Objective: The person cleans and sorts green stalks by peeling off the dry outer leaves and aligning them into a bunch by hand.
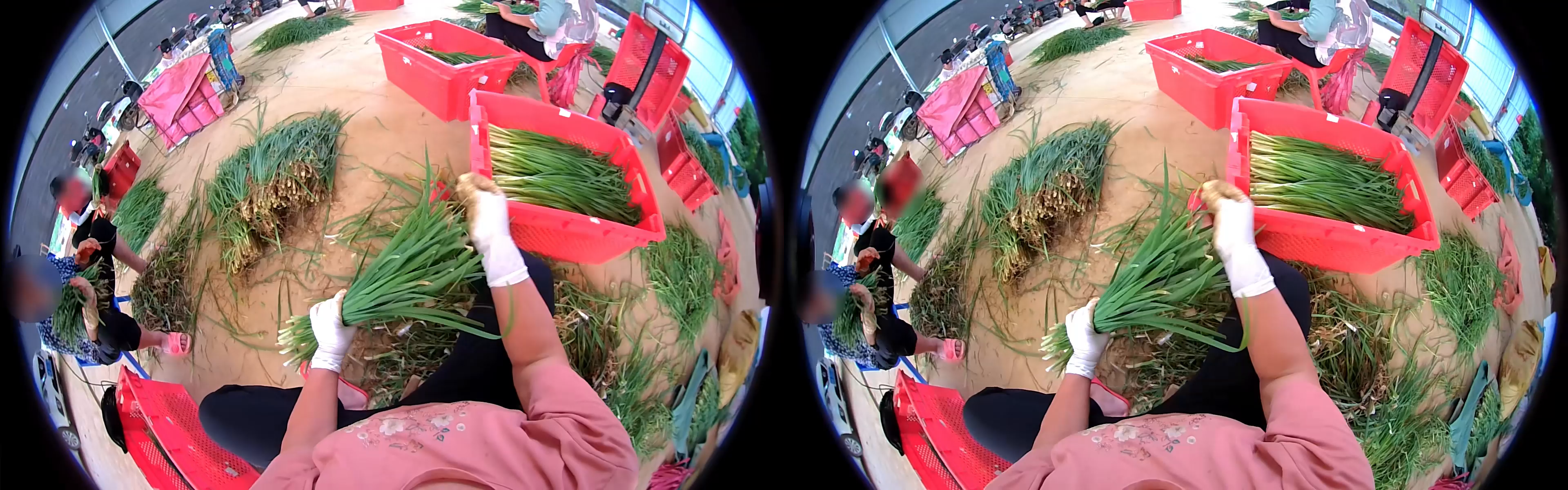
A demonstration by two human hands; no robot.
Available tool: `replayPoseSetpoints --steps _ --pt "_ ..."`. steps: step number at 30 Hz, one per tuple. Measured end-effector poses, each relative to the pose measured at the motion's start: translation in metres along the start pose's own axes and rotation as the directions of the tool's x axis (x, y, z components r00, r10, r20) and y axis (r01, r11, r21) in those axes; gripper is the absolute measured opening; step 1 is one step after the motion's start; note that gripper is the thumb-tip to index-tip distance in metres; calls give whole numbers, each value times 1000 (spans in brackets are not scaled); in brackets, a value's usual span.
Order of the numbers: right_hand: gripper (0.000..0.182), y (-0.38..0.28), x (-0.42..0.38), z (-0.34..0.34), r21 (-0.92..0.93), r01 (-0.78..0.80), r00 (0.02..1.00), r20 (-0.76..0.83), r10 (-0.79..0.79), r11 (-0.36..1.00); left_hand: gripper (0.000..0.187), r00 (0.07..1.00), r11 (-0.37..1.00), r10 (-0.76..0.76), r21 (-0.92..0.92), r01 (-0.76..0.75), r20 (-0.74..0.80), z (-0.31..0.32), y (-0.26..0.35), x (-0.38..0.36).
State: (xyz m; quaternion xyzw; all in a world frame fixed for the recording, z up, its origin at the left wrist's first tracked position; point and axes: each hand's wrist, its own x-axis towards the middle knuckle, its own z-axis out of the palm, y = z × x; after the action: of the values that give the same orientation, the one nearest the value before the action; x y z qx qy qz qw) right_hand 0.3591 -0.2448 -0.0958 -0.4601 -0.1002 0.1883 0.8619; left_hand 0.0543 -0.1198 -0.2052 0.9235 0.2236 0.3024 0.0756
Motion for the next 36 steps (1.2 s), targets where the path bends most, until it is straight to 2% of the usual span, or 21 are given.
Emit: replayPoseSetpoints --steps 1,3,4,5,6,7,9,12,13,15,16,17,19,20,23,24,27,31,33,35,36 --pt "8 -10 16 -15 245 22 1000 12 -26 969 62 1000 1000 -11 -1 11 -5 1 -1 -4" --pt "11 -39 20 -32 346 -26 995 96 -8 938 60 999 999 -34 10 34 -2 2 -8 -10" --pt "13 -53 9 -26 48 107 992 64 -110 993 60 999 998 -47 31 47 -2 1 -9 -10" --pt "16 -61 1 -22 -254 229 974 63 -220 940 60 999 998 -50 37 50 -5 0 -11 -10" --pt "18 -60 -3 -20 -540 480 864 151 -481 691 61 998 998 -54 36 55 -19 -1 -12 -8" --pt "19 -60 -5 -20 -729 616 689 313 -654 299 62 998 998 -58 31 59 -30 -1 -13 -8" --pt "14 -58 -16 -4 -565 557 831 378 -409 609 63 997 997 -71 17 71 -21 -6 -10 -5" --pt "11 -45 -27 24 -671 726 672 645 -365 152 64 998 998 -66 14 66 -19 -3 -12 -5" --pt "11 -30 -23 24 -680 723 673 657 -340 119 65 998 998 -52 31 53 -31 0 -15 -6" --pt "13 -22 -24 25 -741 651 751 598 -281 164 66 998 998 -53 35 54 -31 -3 -11 -4" --pt "17 -21 -27 24 -747 579 815 530 -233 326 67 997 997 -64 37 65 -37 -3 -11 -2" --pt "17 -24 -33 24 -747 579 815 530 -233 326 67 997 997 -63 37 64 -37 -2 -12 -2" --pt "22 -31 -42 23 -812 263 934 351 75 522 68 997 996 -69 51 71 -42 1 -14 -3" --pt "26 -33 -42 22 -833 203 923 338 185 514 68 997 996 -70 51 72 -41 0 -13 -3" --pt "27 -21 -38 17 -878 251 904 363 224 408 67 996 996 -88 26 89 -28 -1 -12 -3" --pt "25 -17 -37 16 -864 191 895 348 278 466 66 996 996 -88 23 89 -29 -1 -12 -3" --pt "26 -7 -34 13 -837 244 844 432 318 489 64 996 996 -80 25 82 -43 2 -15 -5" --pt "27 -19 -44 27 -888 179 842 361 400 424 63 996 996 -82 38 83 -32 0 -15 -5" --pt "28 -7 -40 21 -854 193 842 397 366 483 62 996 996 -84 34 85 -28 -1 -15 -6" --pt "28 -1 -40 19 -768 68 840 389 379 637 62 996 996 -85 30 86 -23 -1 -15 -7" --pt "28 0 -40 20 -767 68 840 389 378 637 62 997 996 -76 37 77 -28 -1 -15 -7"
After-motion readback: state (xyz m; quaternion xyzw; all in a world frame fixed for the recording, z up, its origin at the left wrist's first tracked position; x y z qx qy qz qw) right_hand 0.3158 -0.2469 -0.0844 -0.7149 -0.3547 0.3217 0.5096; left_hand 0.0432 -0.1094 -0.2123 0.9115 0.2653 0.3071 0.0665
